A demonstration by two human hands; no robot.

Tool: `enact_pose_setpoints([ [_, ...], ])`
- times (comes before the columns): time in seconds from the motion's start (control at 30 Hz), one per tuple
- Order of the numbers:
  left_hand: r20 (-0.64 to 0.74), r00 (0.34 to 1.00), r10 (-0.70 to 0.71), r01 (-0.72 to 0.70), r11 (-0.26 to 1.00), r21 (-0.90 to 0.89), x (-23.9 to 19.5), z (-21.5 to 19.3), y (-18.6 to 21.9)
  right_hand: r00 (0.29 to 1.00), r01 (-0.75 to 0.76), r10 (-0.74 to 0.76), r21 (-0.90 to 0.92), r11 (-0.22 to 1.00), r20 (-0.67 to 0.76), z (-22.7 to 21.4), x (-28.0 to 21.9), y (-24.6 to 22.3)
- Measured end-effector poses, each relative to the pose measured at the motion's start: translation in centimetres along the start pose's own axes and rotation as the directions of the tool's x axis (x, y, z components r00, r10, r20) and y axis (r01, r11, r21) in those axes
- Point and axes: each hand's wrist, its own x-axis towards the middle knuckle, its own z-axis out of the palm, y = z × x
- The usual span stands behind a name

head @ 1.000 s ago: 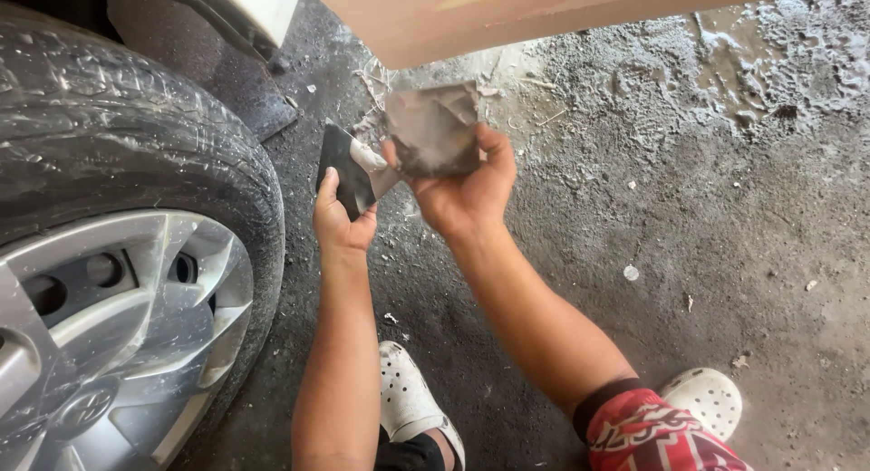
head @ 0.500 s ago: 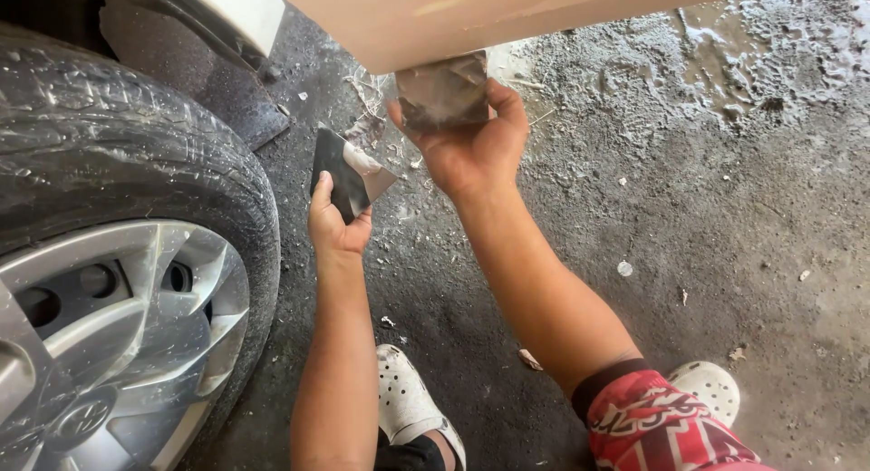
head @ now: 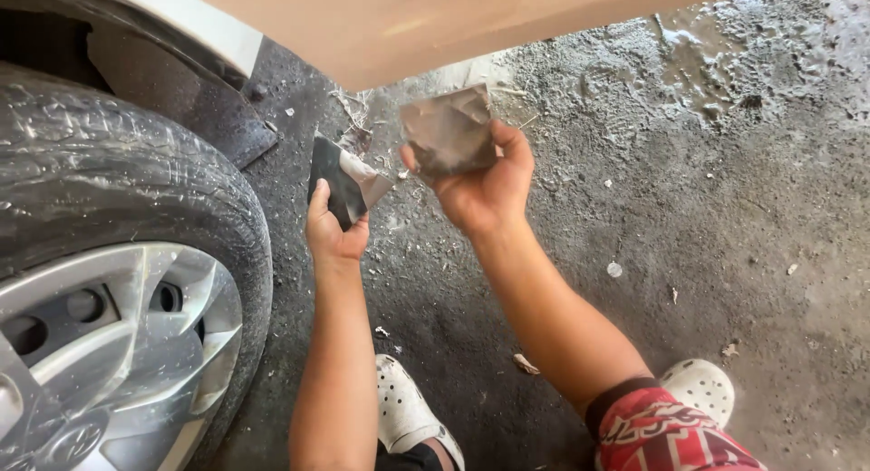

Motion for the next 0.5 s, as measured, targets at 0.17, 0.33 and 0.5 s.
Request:
enact_pose_setpoints([
  [0.17,-0.040,0.999,-0.024,0.026,0.998,0.050,-0.4,-0.2,-0.3,0.999,-0.002,0.002,0.003,1.000,-0.048,-0.4,1.5,-1.7],
  [0.33,-0.077,0.997,-0.006,0.011,0.998,0.065,-1.2,0.9,-0.3,0.990,0.055,-0.055,-0.008,0.998,-0.132,1.3,1.4,-2.3],
  [0.5,-0.083,0.997,-0.004,0.008,0.999,0.051,-1.0,0.7,-0.2,0.997,0.051,-0.051,0.001,0.999,-0.055,1.6,2.0,-2.6],
])
